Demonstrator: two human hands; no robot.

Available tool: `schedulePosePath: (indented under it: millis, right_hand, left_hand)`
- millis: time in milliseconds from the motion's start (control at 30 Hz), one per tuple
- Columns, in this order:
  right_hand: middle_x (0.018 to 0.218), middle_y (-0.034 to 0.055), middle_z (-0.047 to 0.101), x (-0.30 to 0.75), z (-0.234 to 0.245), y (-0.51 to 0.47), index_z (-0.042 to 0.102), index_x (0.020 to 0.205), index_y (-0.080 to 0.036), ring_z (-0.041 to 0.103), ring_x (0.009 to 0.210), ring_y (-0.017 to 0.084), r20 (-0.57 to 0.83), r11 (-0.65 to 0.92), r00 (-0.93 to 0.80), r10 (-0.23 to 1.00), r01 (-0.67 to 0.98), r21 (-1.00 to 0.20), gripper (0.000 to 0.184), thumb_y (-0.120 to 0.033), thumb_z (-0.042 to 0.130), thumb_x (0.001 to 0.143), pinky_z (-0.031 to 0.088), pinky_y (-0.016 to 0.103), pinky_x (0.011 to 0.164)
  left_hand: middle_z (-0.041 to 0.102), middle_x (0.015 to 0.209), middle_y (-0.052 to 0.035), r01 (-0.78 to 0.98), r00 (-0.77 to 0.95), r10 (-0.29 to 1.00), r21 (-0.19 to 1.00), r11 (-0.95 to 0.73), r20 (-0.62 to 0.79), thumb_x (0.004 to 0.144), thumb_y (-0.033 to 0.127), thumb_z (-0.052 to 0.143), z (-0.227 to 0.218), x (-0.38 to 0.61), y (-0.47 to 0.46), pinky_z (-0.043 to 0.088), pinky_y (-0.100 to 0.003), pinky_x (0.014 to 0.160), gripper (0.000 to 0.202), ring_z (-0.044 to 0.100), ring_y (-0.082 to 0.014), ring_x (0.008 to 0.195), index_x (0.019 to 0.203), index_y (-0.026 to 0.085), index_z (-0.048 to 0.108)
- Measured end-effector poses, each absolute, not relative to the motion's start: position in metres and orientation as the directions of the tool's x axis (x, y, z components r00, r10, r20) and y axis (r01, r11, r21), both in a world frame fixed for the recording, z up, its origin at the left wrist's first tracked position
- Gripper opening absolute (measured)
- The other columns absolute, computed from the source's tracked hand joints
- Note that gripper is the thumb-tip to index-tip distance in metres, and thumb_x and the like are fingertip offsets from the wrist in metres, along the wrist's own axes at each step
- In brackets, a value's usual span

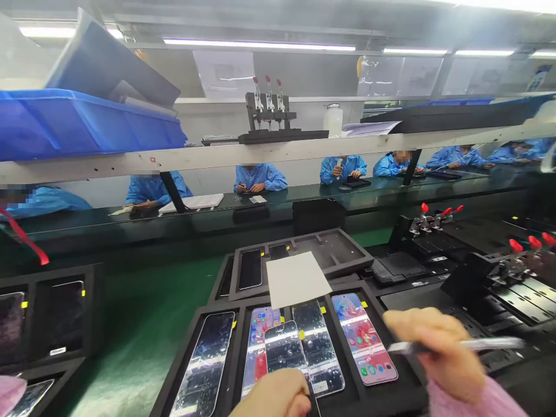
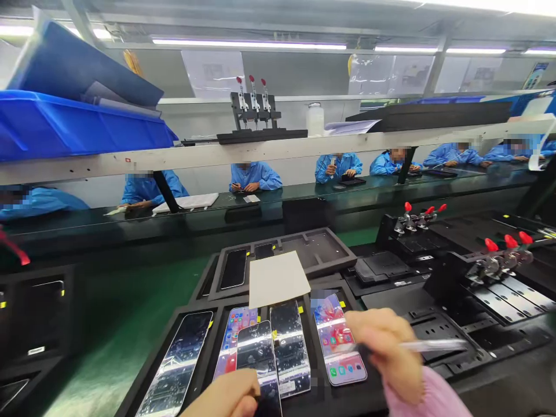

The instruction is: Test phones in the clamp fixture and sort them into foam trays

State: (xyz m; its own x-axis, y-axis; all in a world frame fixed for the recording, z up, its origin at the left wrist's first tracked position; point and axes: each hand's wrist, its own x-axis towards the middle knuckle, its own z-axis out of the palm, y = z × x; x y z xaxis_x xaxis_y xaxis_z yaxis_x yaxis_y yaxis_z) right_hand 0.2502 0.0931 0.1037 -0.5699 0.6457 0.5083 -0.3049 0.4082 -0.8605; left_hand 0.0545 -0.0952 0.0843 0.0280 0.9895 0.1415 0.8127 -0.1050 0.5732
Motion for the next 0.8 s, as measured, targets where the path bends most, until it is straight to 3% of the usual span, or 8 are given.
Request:
schedulePosePath:
  millis: [67,133,200,267,433,633,700,800]
  right_hand:
    - [0.045,-0.0009,0.043,0.248,0.108,0.114,0.044,0.050,-0.021,0.044,0.047,0.013,0.458,0.323,-0.370,0.808,-0.373,-0.870,0.036,-0.035,0.050,0.082,0.037,0.026,0.047]
    - [0.045,-0.0026,0.045,0.232,0.105,0.130,0.052,0.068,-0.021,0.043,0.044,0.012,0.419,0.303,-0.319,0.850,-0.353,-0.885,0.023,-0.035,0.045,0.085,0.036,0.025,0.046]
    - [0.050,-0.0029,0.052,0.204,0.093,0.141,0.051,0.102,-0.020,0.048,0.047,0.014,0.397,0.351,-0.402,0.825,-0.188,-0.918,0.027,-0.039,0.037,0.089,0.040,0.025,0.050]
    - [0.059,-0.0015,0.057,0.174,0.073,0.153,0.043,0.117,-0.021,0.055,0.055,0.015,0.364,0.440,-0.500,0.786,0.036,-0.897,0.037,-0.044,0.030,0.092,0.045,0.027,0.058]
    - [0.060,-0.0001,0.054,0.123,0.023,0.183,0.056,0.074,-0.020,0.049,0.054,0.014,0.366,0.604,-0.632,0.683,0.207,-0.770,0.031,-0.048,0.046,0.082,0.039,0.025,0.055]
    - [0.088,0.0024,0.061,0.099,0.010,0.195,0.052,0.089,-0.020,0.045,0.051,0.010,0.465,0.699,-0.623,0.629,0.192,-0.689,0.017,-0.032,0.052,0.076,0.039,0.025,0.056]
    - [0.099,0.0042,0.060,0.090,0.013,0.203,0.052,0.089,-0.019,0.052,0.063,0.012,0.518,0.727,-0.592,0.617,0.176,-0.664,0.014,-0.027,0.050,0.079,0.042,0.028,0.065]
    - [0.103,0.0053,0.058,0.076,0.014,0.223,0.053,0.091,-0.016,0.054,0.088,0.017,0.586,0.768,-0.563,0.583,0.146,-0.623,0.015,-0.029,0.051,0.084,0.043,0.033,0.079]
  left_hand:
    - [0.056,0.072,0.0000,0.785,-0.067,0.990,0.619,-0.022,0.121,0.093,0.039,0.019,0.096,0.032,-0.091,0.040,-0.023,0.060,0.034,0.049,-0.0119,0.063,0.077,0.022,0.044]
    - [0.056,0.082,-0.0014,0.827,-0.151,0.976,0.562,0.039,0.154,0.093,0.035,0.026,0.100,0.004,-0.075,0.042,-0.026,0.068,0.025,0.051,-0.0134,0.072,0.085,0.022,0.045]
    - [0.056,0.096,-0.0050,0.918,-0.133,0.959,0.395,0.024,0.251,0.089,0.037,0.040,0.093,-0.026,-0.053,0.043,-0.033,0.080,0.022,0.053,-0.0174,0.086,0.104,0.021,0.045]
    - [0.057,0.101,-0.0058,0.935,-0.101,0.963,0.354,0.006,0.249,0.086,0.029,0.045,0.078,-0.053,-0.031,0.038,-0.040,0.091,0.027,0.052,-0.0199,0.096,0.112,0.021,0.044]
    - [0.059,0.095,-0.0024,0.946,-0.079,0.970,0.325,0.000,0.230,0.082,0.033,0.053,0.041,-0.085,-0.003,0.033,-0.048,0.098,0.030,0.056,-0.0184,0.091,0.110,0.021,0.048]
    - [0.054,0.118,-0.0076,0.943,-0.144,0.944,0.329,0.041,0.295,0.086,0.037,0.048,0.029,-0.081,-0.001,0.029,-0.053,0.101,0.044,0.050,-0.0210,0.109,0.126,0.023,0.033]
    - [0.050,0.124,-0.0099,0.941,-0.164,0.931,0.334,0.049,0.326,0.087,0.035,0.047,0.029,-0.081,-0.001,0.028,-0.053,0.102,0.044,0.045,-0.0231,0.116,0.126,0.022,0.032]
    - [0.056,0.111,-0.0095,0.940,-0.153,0.926,0.339,0.030,0.344,0.086,0.033,0.048,0.031,-0.081,-0.001,0.036,-0.048,0.097,0.038,0.051,-0.0225,0.106,0.121,0.021,0.038]
